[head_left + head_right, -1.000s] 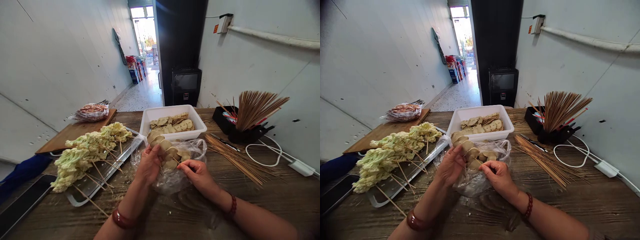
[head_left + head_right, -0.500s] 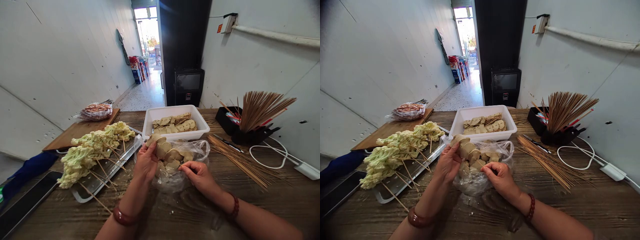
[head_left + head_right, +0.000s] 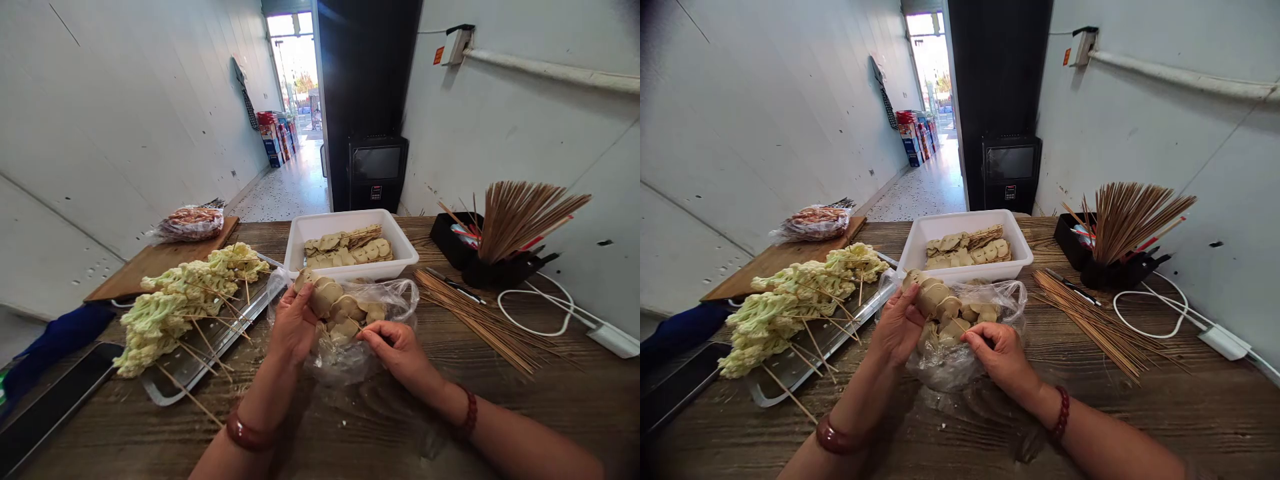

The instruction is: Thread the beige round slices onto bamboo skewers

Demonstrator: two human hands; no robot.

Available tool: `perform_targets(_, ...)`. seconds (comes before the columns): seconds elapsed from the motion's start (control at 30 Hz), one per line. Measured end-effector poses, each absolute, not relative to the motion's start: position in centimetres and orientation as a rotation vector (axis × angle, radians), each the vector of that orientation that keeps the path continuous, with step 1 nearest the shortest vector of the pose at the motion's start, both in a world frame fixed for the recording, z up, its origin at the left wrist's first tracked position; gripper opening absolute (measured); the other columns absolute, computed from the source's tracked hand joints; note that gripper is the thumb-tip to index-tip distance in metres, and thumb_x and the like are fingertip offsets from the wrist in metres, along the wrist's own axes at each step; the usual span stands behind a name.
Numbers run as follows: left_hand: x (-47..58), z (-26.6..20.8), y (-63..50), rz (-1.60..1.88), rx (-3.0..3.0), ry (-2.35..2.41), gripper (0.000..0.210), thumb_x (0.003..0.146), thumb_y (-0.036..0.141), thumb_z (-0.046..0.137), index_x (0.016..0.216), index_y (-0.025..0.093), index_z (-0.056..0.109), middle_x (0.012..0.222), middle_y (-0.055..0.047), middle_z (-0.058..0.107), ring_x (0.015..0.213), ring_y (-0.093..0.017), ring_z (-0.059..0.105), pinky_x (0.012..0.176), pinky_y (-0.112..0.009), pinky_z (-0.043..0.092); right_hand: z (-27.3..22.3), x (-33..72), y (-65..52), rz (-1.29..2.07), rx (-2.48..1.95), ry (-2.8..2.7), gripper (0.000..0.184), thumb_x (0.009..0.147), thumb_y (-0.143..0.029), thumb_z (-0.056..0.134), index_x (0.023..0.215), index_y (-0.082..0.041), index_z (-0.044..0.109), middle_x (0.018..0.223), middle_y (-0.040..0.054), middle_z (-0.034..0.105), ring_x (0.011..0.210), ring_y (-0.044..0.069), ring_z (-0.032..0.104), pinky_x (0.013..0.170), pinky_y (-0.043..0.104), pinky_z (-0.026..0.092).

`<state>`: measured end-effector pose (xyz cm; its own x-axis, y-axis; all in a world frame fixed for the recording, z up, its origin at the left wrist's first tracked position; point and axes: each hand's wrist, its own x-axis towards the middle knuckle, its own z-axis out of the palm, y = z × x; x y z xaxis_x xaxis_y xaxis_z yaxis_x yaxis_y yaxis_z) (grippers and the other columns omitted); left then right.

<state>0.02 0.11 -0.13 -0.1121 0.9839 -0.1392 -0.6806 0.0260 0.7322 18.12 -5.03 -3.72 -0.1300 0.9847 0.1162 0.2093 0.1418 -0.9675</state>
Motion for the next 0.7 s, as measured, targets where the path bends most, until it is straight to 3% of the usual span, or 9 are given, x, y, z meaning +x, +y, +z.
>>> perform_targets(0.2,-1.0,-0.1,0.5,1.547,0.476,0.811,0.019,0.076,0.027,0.076,0.088,0.014,0.07,0.088,-0.008,0.076,0.078,-0.019,0.071,0.065,-0.027,0.057,-3.7,18.1,-5.1,1.114,-1.209,-1.53,0.03,0.084,-0.037,0.059,0.072,-0.015,0.074,0.054,0.0005,0.057,0.05,0.011,0.046,0.042,0.021,0.03)
perform_targets(0.7,-1.3,-0.2,0.6,1.561,0.571,0.931,0.028,0.062,0.03,0.086,0.078,0.013,0.071,0.072,-0.003,0.074,0.058,-0.015,0.066,0.051,-0.024,0.051,-3.7,17.9,-5.2,1.107,-1.211,-1.526,0.032,0.084,-0.039,0.06,0.067,-0.015,0.073,0.052,-0.0007,0.055,0.048,0.011,0.043,0.045,0.022,0.033)
